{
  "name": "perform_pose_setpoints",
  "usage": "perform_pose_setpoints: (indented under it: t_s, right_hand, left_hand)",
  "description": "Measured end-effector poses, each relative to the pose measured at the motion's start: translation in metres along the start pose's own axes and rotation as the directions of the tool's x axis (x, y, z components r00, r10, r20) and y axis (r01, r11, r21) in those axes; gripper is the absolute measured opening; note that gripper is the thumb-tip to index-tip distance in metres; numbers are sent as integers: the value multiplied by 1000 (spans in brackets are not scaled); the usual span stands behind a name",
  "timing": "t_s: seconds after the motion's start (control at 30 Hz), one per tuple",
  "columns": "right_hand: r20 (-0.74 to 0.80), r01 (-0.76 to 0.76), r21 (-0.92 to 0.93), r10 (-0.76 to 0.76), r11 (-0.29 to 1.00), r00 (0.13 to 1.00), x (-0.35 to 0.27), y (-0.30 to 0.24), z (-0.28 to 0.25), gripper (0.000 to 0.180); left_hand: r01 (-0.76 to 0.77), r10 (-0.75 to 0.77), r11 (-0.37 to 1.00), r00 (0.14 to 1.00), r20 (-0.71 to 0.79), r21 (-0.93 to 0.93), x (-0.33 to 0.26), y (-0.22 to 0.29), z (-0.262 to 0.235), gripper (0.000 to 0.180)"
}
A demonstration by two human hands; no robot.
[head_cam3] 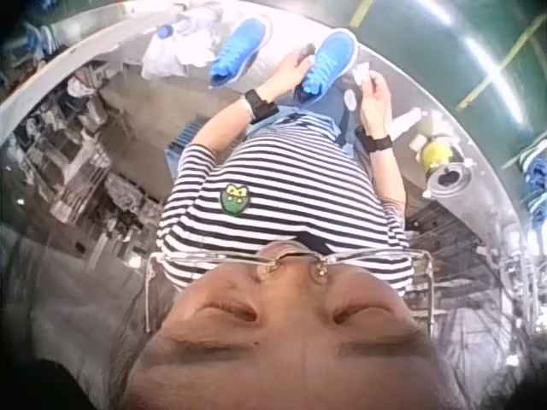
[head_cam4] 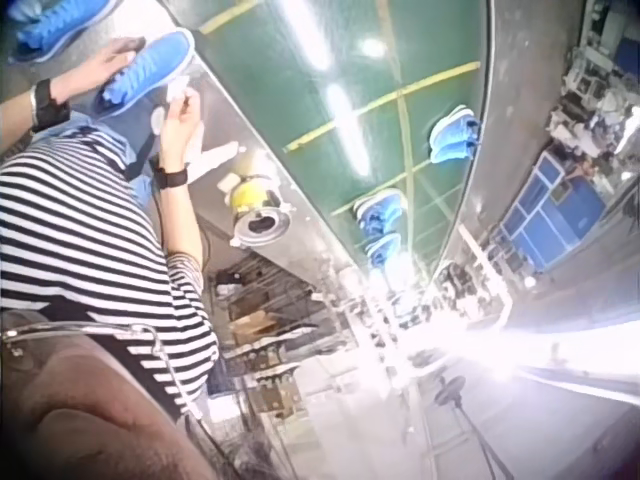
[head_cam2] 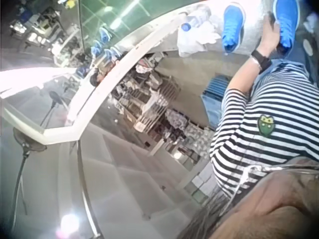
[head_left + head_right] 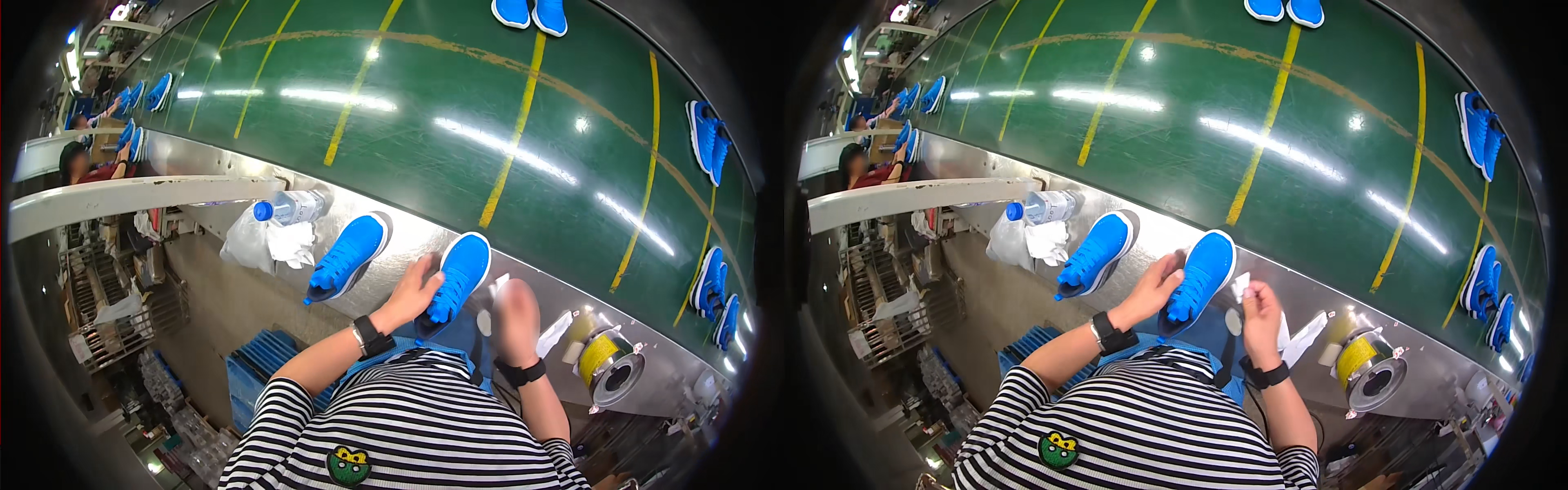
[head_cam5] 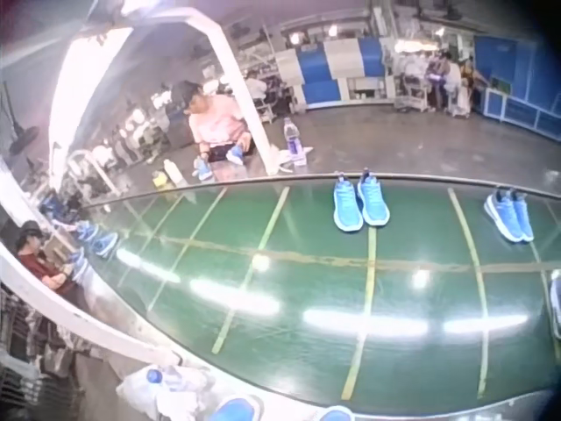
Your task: The person repeatedly wipes the exterior of blue sneakers with a white cloth on a factory assembly line. They handle multiple pairs of shoes one at a time, wiping the sides and toe areas, then place the shoes back on the conveyor belt.
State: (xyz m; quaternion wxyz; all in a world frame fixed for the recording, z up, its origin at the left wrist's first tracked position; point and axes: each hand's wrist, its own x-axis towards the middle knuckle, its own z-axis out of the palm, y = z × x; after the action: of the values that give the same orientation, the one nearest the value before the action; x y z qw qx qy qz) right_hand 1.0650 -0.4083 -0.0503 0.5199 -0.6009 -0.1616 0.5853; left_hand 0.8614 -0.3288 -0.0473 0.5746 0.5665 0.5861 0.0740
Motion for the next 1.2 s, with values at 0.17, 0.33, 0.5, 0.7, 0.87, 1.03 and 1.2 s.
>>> perform_pose_setpoints:
  t_s: [0.17,0.33,0.5,0.7,0.87,1.03,1.2]
  right_hand:
    - [-15,-67,492,85,868,996,-21,33,35,14]
    - [-110,-59,612,158,789,981,-17,19,28,16]
    - [-116,-113,781,321,614,940,-22,35,39,12]
    - [-172,-76,694,268,716,948,-18,45,39,8]
    - [-356,26,372,117,928,927,-17,23,42,7]
    - [-349,223,-78,-236,972,907,5,0,34,14]
    - [-173,293,-458,-408,839,897,40,-31,45,11]
  left_hand:
    - [184,-145,939,978,150,-292,-11,-51,15,39]
    - [326,-21,678,905,425,-659,-39,-19,-8,38]
    - [319,140,537,879,455,-781,-50,-4,-17,63]
    - [293,166,535,883,439,-793,-52,-8,-25,58]
    - [294,144,547,889,434,-784,-50,-15,-27,53]
    - [274,121,628,890,439,-729,-45,-27,-24,54]
    - [236,113,706,893,436,-667,-45,-27,-26,55]
